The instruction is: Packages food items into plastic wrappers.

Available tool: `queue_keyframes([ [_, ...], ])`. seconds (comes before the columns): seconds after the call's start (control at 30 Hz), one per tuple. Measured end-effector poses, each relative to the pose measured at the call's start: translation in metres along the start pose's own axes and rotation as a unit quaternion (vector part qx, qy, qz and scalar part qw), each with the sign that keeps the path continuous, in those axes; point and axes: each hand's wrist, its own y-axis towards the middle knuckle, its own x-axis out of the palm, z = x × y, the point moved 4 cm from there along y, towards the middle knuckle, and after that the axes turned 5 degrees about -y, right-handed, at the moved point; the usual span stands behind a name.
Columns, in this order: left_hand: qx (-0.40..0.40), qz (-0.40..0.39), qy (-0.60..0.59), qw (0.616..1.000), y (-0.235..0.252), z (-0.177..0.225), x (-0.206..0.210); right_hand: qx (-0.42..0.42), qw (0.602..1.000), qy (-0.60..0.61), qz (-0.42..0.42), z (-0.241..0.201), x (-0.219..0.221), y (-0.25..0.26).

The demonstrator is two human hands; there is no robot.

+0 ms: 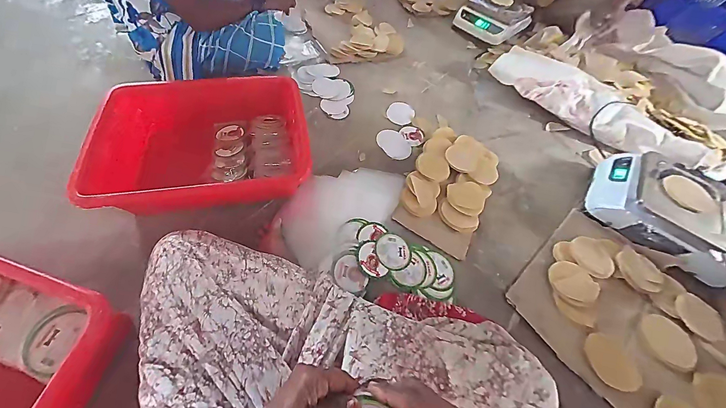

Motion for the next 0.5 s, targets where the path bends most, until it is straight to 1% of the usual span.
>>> queue_keyframes([
  [0.07,0.012,0.041,-0.047,0.998,0.000,0.001,-0.001,-0.006,0.999,-0.022,0.042,0.001,0.003,-0.003],
  [0.13,0.021,0.092,-0.101,0.990,0.004,0.006,-0.003,-0.009,0.993,0.028,0.111,0.003,0.007,-0.009],
  [0.2,0.029,0.112,-0.119,0.986,0.006,0.012,-0.003,-0.021,0.986,0.087,0.144,0.005,0.010,-0.012],
  [0.27,0.037,0.104,-0.107,0.988,0.006,0.013,0.000,-0.031,0.987,0.103,0.118,0.008,0.010,-0.013],
  [0.33,0.041,0.089,-0.074,0.992,0.005,0.013,0.005,-0.043,0.993,0.093,0.052,0.009,0.012,-0.010],
  [0.4,0.047,0.089,-0.050,0.994,0.004,0.010,0.007,-0.044,0.997,0.062,0.002,0.008,0.015,-0.008],
  [0.47,0.058,0.115,-0.077,0.989,0.006,0.008,0.004,-0.040,0.998,0.039,-0.008,0.007,0.014,-0.007],
  [0.5,0.065,0.135,-0.104,0.983,0.006,0.009,0.002,-0.041,0.998,0.043,0.012,0.007,0.014,-0.007],
])
